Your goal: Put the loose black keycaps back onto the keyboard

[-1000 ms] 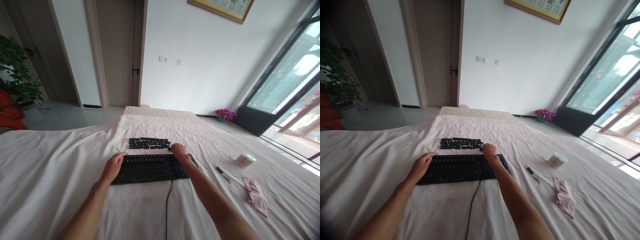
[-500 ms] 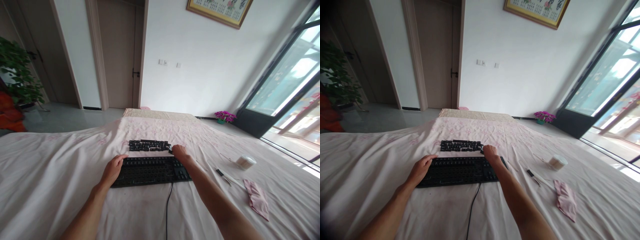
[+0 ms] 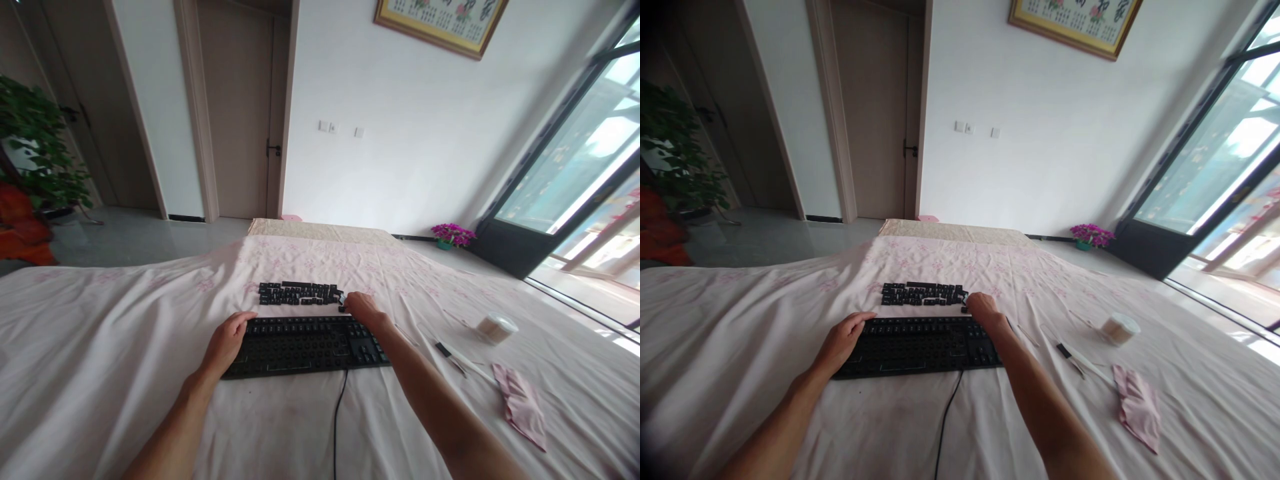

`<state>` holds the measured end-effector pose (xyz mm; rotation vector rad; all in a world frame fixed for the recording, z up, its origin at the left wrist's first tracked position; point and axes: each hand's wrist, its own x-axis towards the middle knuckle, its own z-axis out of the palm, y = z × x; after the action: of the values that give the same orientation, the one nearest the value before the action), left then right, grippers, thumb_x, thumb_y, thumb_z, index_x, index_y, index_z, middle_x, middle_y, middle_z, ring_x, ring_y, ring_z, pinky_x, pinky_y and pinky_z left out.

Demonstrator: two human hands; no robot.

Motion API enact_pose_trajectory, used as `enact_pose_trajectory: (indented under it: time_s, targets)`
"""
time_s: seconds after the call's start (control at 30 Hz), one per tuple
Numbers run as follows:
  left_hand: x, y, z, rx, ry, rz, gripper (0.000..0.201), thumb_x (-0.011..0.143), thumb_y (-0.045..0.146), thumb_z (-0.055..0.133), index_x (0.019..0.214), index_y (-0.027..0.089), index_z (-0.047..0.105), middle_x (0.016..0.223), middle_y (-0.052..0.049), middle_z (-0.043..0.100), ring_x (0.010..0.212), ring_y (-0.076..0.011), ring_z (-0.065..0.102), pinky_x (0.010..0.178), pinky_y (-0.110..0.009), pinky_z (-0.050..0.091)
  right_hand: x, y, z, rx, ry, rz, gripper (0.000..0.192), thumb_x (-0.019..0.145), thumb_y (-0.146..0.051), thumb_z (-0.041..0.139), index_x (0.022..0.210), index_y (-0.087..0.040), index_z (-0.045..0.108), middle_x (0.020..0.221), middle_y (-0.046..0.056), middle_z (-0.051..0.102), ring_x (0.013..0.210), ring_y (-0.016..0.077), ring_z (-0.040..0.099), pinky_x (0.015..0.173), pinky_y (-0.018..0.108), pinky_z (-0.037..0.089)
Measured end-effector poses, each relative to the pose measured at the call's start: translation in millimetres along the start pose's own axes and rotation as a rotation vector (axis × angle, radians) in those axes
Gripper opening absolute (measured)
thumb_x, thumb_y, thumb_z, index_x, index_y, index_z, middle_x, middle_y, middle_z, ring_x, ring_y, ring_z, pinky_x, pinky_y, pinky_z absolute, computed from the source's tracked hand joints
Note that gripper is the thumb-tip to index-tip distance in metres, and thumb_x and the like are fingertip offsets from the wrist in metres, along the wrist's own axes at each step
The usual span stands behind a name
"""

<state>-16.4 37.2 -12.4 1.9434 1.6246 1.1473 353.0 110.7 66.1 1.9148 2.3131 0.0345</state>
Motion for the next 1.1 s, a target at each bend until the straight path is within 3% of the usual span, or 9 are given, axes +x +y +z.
enact_pose_trajectory:
  time_s: [0.23,0.37,0.43,0.57,0.7,0.8,0.93,1.1]
  targets:
    - [1,-2,1.8,0.007,0.003,0.004,0.041,0.089,0.025,0.036,0.115,0.022,0.068,0.121,-0.003,0.067,0.114,-0.0172,0.060,0.103,-0.032,0.043,-3,0,11,0.060,0.051,-0.008,0.021,0.085,-0.018,0.057,0.100,-0.017,0.071,0.107,0.013,0.069,0.103,0.0252,0.062,0.082,0.029,0.042]
    - [1,-3,2.3,0.003,0.000,0.005,0.041,0.089,0.025,0.036,0.115,0.023,0.068,0.120,-0.002,0.067,0.114,-0.0172,0.060,0.103,-0.032,0.043,-3,8,13,0.137,0.064,-0.015,0.021,0.083,-0.023,0.059,0.099,-0.023,0.073,0.099,0.006,0.072,0.095,0.0212,0.064,0.076,0.026,0.041]
    - [1,-4,2.3,0.001,-0.003,0.006,0.041,0.089,0.026,0.035,0.115,0.023,0.068,0.120,-0.002,0.067,0.114,-0.0170,0.059,0.103,-0.032,0.043,-3,12,14,0.297,0.077,-0.028,0.022,0.083,-0.028,0.060,0.099,-0.024,0.074,0.090,0.002,0.072,0.086,0.0180,0.064,0.071,0.024,0.041]
    - [0,-5,2.4,0.008,-0.010,0.002,0.042,0.089,0.026,0.035,0.116,0.022,0.067,0.121,-0.003,0.066,0.115,-0.0167,0.059,0.104,-0.032,0.042,-7,14,19,0.917,0.057,-0.001,0.030,0.078,-0.036,0.062,0.096,-0.016,0.074,0.072,0.002,0.070,0.066,0.0139,0.060,0.060,0.022,0.040]
    - [1,-5,2.5,0.011,-0.015,-0.003,0.042,0.089,0.026,0.034,0.115,0.022,0.067,0.120,-0.003,0.067,0.115,-0.0172,0.058,0.104,-0.033,0.041,-18,10,17,1.185,-0.022,0.012,0.037,0.075,-0.038,0.063,0.103,-0.016,0.072,0.088,0.005,0.074,0.065,0.0116,0.059,0.054,0.020,0.038]
    - [1,-4,2.1,0.011,-0.019,0.000,0.042,0.089,0.026,0.034,0.114,0.022,0.067,0.120,-0.003,0.067,0.115,-0.0177,0.059,0.104,-0.034,0.042,-27,6,13,1.197,-0.030,0.012,0.039,0.076,-0.039,0.062,0.105,-0.016,0.071,0.094,0.005,0.074,0.067,0.0121,0.060,0.054,0.021,0.039]
    - [-1,-2,1.2,0.006,-0.011,0.000,0.041,0.089,0.026,0.035,0.115,0.023,0.067,0.121,-0.002,0.067,0.115,-0.0174,0.059,0.104,-0.033,0.042,-35,4,12,1.092,0.024,0.023,0.040,0.073,-0.039,0.065,0.104,-0.015,0.072,0.083,0.004,0.073,0.072,0.0161,0.063,0.064,0.025,0.045]
    - [-1,-3,1.6,0.002,-0.007,-0.002,0.041,0.088,0.026,0.036,0.114,0.023,0.068,0.120,-0.002,0.067,0.114,-0.0174,0.059,0.103,-0.031,0.042,-49,1,5,0.733,0.142,-0.093,0.028,0.077,-0.029,0.062,0.100,-0.020,0.074,0.096,0.004,0.072,0.089,0.0191,0.063,0.082,0.028,0.045]
